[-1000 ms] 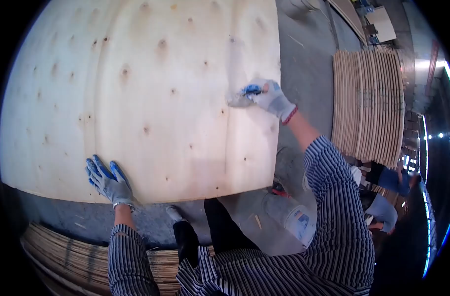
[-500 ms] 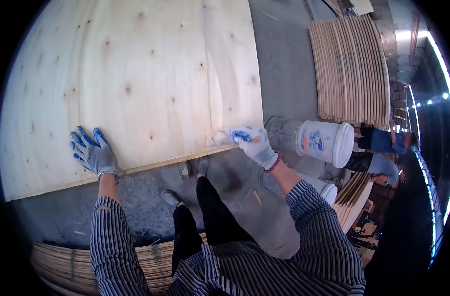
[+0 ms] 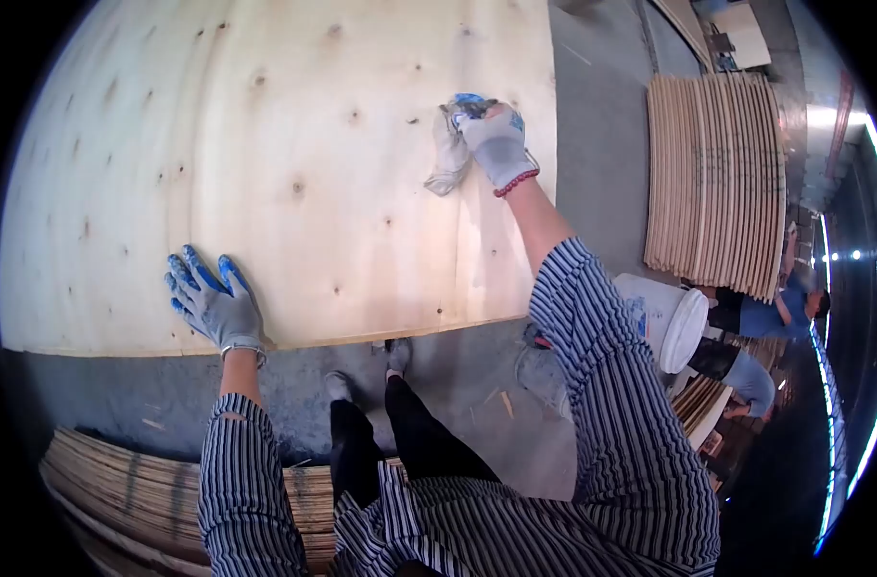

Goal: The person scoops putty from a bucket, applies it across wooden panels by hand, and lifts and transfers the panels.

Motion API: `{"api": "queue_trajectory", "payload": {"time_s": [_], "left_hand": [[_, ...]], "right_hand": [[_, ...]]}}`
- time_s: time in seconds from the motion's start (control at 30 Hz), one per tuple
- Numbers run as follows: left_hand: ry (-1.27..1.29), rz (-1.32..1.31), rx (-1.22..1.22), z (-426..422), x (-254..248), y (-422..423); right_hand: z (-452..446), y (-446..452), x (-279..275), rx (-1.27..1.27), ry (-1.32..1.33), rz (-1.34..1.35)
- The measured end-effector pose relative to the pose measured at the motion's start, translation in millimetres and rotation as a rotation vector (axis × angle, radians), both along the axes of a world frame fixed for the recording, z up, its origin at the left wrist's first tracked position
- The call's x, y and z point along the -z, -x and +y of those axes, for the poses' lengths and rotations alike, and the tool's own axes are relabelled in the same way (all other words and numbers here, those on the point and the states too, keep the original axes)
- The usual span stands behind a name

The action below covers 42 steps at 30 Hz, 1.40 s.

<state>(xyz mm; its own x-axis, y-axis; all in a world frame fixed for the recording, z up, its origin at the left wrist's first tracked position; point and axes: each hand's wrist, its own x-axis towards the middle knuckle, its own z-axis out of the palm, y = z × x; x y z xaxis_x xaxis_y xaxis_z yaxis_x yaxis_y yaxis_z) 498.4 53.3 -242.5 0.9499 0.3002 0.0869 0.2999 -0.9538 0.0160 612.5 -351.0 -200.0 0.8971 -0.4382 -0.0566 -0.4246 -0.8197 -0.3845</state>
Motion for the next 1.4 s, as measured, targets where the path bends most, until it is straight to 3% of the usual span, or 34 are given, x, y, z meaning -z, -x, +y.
{"api": "queue_trajectory", "payload": {"time_s": [0.03, 0.1, 0.27, 0.37, 0.43, 0.57, 0.63, 0.67, 0.7, 0.77, 0.9, 0.97, 1.0, 1.07, 1.1, 1.17, 1.2, 1.4], "left_hand": [[-0.003, 0.007, -0.006, 0, -1, 0], [0.009, 0.015, -0.007, -1, -4, -1], [0.003, 0.017, -0.005, -1, -4, -3], [-0.005, 0.014, 0.001, -1, -1, -1], [-0.008, 0.012, 0.012, 1, 1, 0], [-0.009, 0.022, 0.004, 9, -4, 0], [0.111, -0.048, 0.299, 38, -6, -12], [0.142, -0.029, 0.428, 64, -9, -23], [0.143, -0.033, 0.428, 91, -9, -33], [0.092, -0.066, 0.326, 134, -5, -47], [0.016, -0.099, 0.214, 147, 9, -48], [0.006, -0.049, 0.215, 141, 1, -52], [0.024, -0.05, 0.227, 144, 2, -53], [0.033, -0.052, 0.217, 142, 2, -54], [0.045, -0.052, 0.221, 141, -1, -52], [0.059, -0.03, 0.205, 140, -6, -53], [0.058, -0.021, 0.204, 140, -6, -53], [0.1, -0.005, 0.185, 137, -10, -53]], "right_hand": [[1, 4, 0, -0.006, -0.003, 0.007], [-3, 25, -13, -0.445, -0.194, -0.064], [11, 118, -28, -0.668, 0.022, -0.036], [29, 186, -28, -0.725, 0.102, -0.228], [47, 226, -34, -0.611, -0.096, -0.174], [91, 270, -49, -0.515, -0.165, 0.003], [99, 276, -40, -0.497, -0.277, -0.046], [105, 276, -34, -0.243, -0.543, 0.0], [108, 264, -31, -0.244, -0.541, -0.003], [104, 216, -23, 0.261, -1.072, -0.373], [81, 96, -34, 0.425, -1.513, -0.465], [66, 38, -4, 0.486, -1.067, -0.473], [56, 11, 8, 0.478, -1.075, -0.467], [37, -26, 25, 0.228, -0.553, -0.384], [42, -29, 25, 0.223, -0.559, -0.371], [49, -31, 21, -0.08, -0.195, -0.205], [55, -17, 0, -0.264, -0.158, -0.139], [79, 93, -5, -0.584, 0.103, -0.104]]}}
